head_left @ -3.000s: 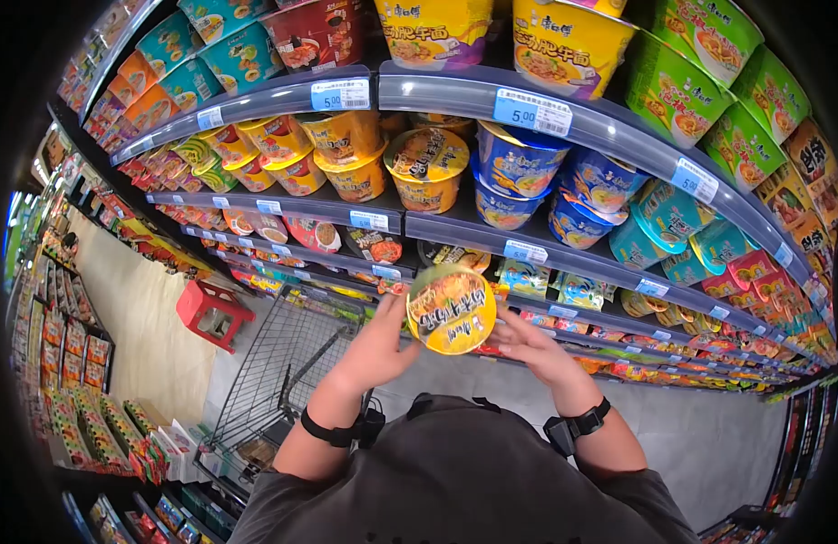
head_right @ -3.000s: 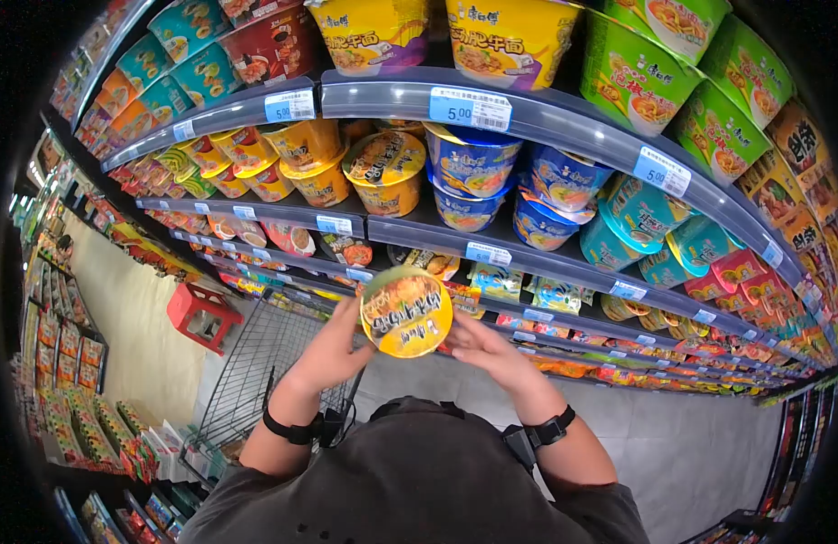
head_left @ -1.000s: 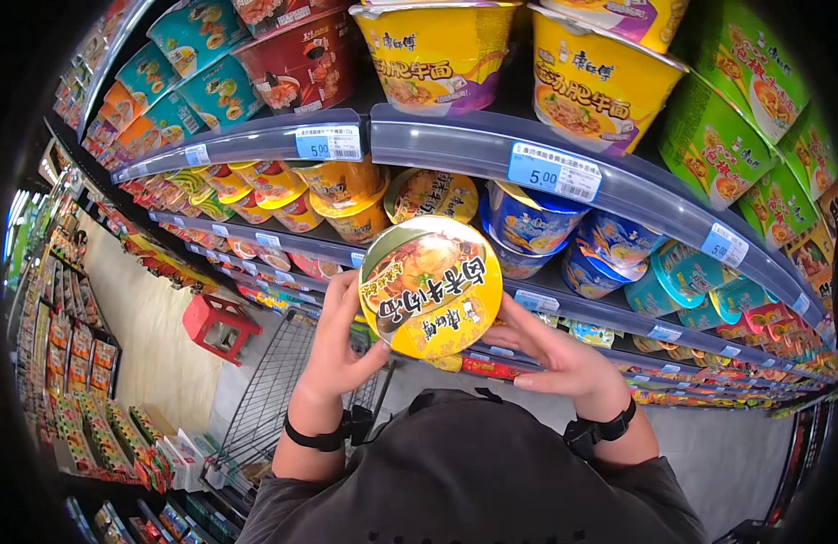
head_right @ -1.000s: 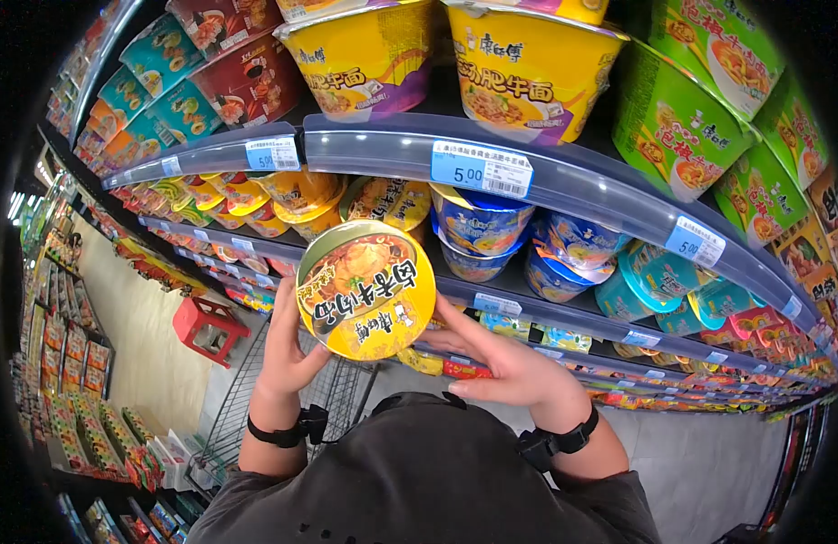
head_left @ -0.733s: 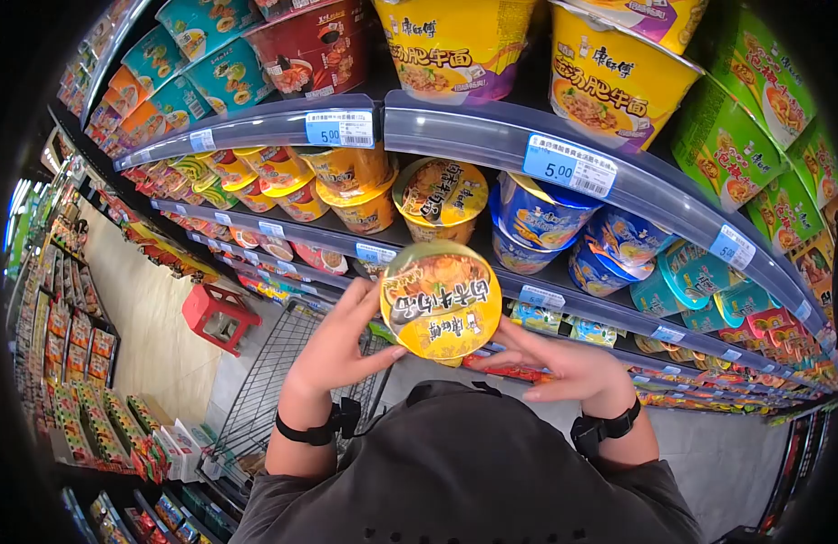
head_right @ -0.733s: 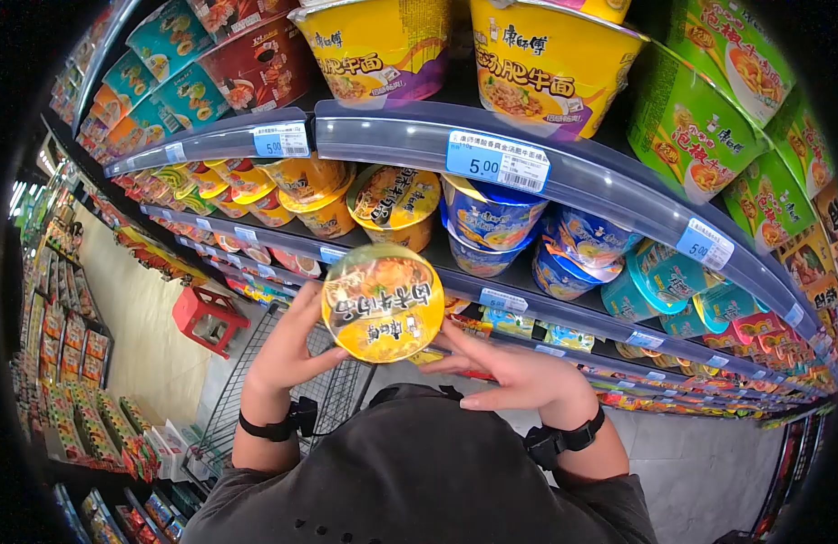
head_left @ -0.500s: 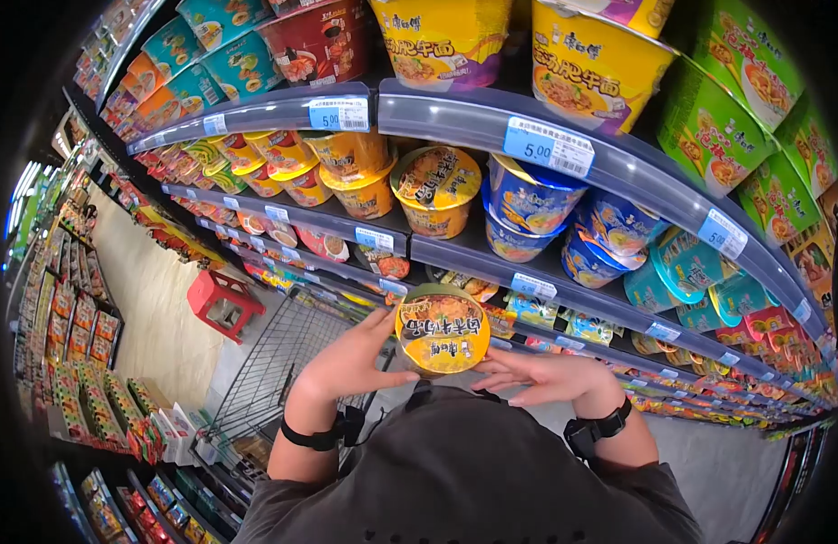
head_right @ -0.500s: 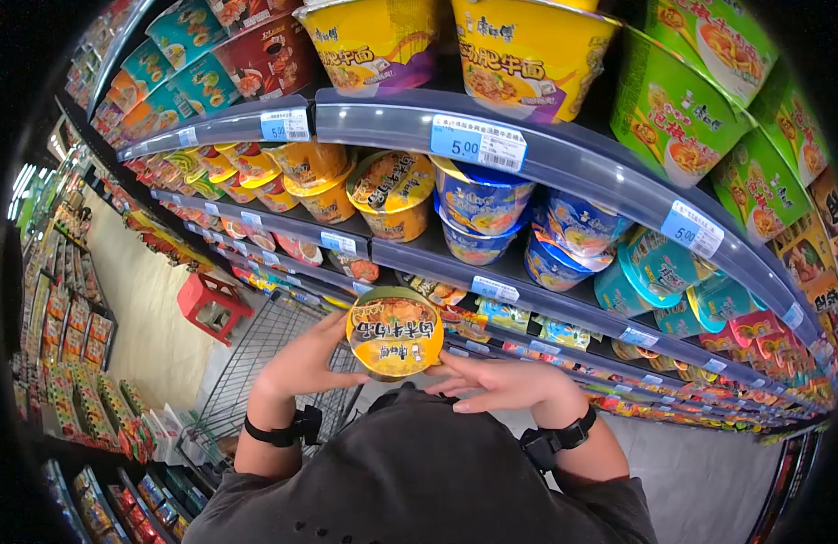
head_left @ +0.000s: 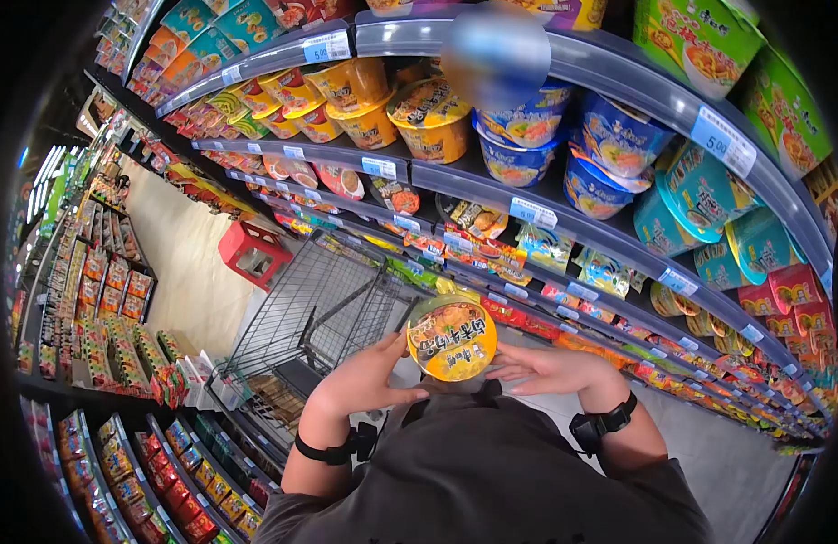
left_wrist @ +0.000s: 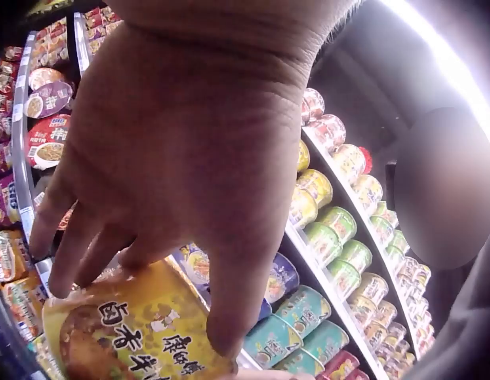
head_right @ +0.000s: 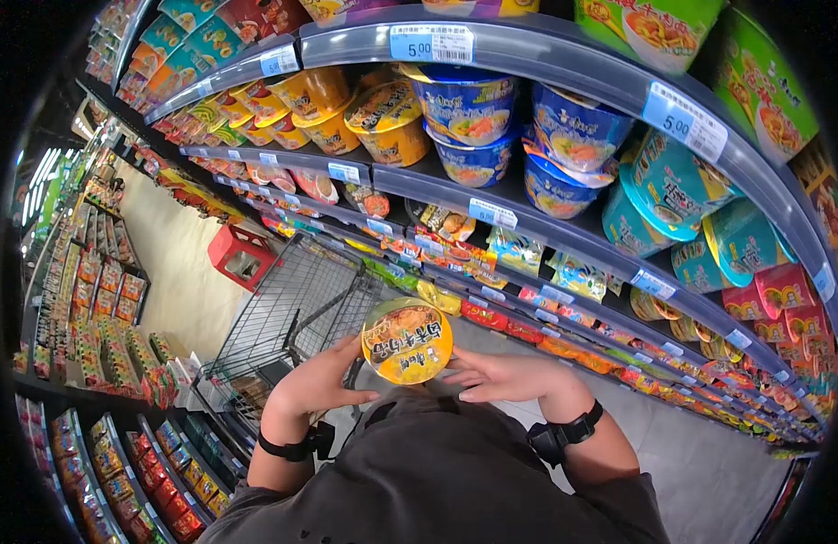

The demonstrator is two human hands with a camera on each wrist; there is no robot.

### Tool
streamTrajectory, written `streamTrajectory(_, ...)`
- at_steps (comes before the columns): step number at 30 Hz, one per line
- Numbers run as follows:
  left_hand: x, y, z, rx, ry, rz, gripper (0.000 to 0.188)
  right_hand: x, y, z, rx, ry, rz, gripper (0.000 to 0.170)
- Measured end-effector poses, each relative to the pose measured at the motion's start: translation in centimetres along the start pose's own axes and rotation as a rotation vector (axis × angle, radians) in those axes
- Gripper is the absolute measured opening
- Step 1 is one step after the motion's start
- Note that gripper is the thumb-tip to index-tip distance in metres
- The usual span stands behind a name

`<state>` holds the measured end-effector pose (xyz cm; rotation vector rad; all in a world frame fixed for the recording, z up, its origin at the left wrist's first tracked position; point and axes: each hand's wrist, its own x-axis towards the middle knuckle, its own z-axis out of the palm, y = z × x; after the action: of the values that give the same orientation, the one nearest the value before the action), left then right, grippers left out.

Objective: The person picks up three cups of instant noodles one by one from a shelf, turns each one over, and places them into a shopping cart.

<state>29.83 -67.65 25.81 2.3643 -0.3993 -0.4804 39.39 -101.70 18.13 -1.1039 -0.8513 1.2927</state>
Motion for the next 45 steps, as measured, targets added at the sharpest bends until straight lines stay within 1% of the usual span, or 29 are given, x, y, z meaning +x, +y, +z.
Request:
streamTrajectory(2, -0.8, -0.2, 0.7, -0.022, -0.017, -0.001, 0.097, -0.3, 0.5, 0.7, -0.013, -0.009, 0.006, 0.091)
streamTrajectory(6, -1.6, -0.5, 0.9, 0.006, -0.034, 0.065, 0.091, -0.4, 0.3, 2.2, -0.058, 0.053, 0.001, 0.089)
streamTrajectory(8, -2.2, -0.4, 0.7, -0.012, -0.046, 0.057, 0.085, -0.1, -0.3, 3.1, -0.071, 0.081, 0.005, 0.089)
streamTrajectory(10, -3.1, -0.9, 0.5, -0.013, -0.029, 0.071, 0.084, 0.5, -0.9, 4.0, -0.098, 0.119, 0.034, 0.089)
streamTrajectory(13, -5.3, -2.7, 0.0, -0.001, 0.004, 0.084, 0.081, 2.6, -1.3, 5.4, -0.099, 0.128, 0.043, 0.088)
streamTrajectory(15, -7.3, -4.4, -0.3, 0.008, 0.022, 0.078, 0.08, 4.8, -1.6, 6.4, -0.103, 0.116, 0.06, 0.087)
streamTrajectory(18, -11.4, -6.9, -0.7, 0.034, 0.101, 0.049, 0.077, 9.0, -1.2, 7.8, -0.113, 0.073, 0.083, 0.086)
streamTrajectory(20, -14.3, -8.2, -1.5, -0.051, 0.066, -0.017, 0.075, 12.2, -0.7, 8.8, -0.123, 0.027, 0.094, 0.085)
streamTrajectory(23, -18.9, -10.7, -1.7, -0.15, 0.126, -0.05, 0.075, 17.3, -0.6, 10.6, -0.158, -0.048, 0.132, 0.082)
streamTrajectory(25, -22.0, -12.1, -2.0, -0.154, 0.165, -0.08, 0.074, 20.6, -0.8, 11.9, -0.179, -0.073, 0.153, 0.081)
streamTrajectory(28, -26.6, -14.0, -2.2, -0.187, 0.208, -0.152, 0.07, 25.5, -0.8, 14.0, -0.199, -0.144, 0.189, 0.08)
streamTrajectory(30, -29.6, -15.0, -2.4, -0.23, 0.215, -0.255, 0.07, 28.6, -1.0, 15.4, -0.211, -0.192, 0.213, 0.079)
streamTrajectory(31, -31.1, -15.6, -2.1, -0.24, 0.235, -0.271, 0.07, 30.2, -0.9, 16.2, -0.212, -0.211, 0.227, 0.079)
streamTrajectory(34, -35.2, -18.0, -0.7, -0.223, 0.38, -0.244, 0.069, 34.7, -0.4, 18.3, -0.231, -0.297, 0.257, 0.078)
streamTrajectory(37, -39.0, -19.6, 0.5, -0.274, 0.458, -0.275, 0.067, 38.8, -0.1, 20.7, -0.276, -0.353, 0.298, 0.079)
streamTrajectory(38, -40.4, -19.3, 0.2, -0.289, 0.445, -0.312, 0.067, 40.0, -0.1, 21.8, -0.257, -0.357, 0.292, 0.079)
streamTrajectory(41, -43.4, -20.4, 1.4, -0.287, 0.488, -0.388, 0.065, 43.1, 1.3, 23.6, -0.236, -0.406, 0.323, 0.079)
streamTrajectory(42, -44.2, -20.5, 1.5, -0.294, 0.457, -0.434, 0.064, 43.8, 1.6, 24.2, -0.234, -0.418, 0.328, 0.079)
streamTrajectory(45, -45.9, -21.0, 2.2, -0.344, 0.516, -0.445, 0.064, 45.6, 2.1, 25.5, -0.235, -0.428, 0.372, 0.08)
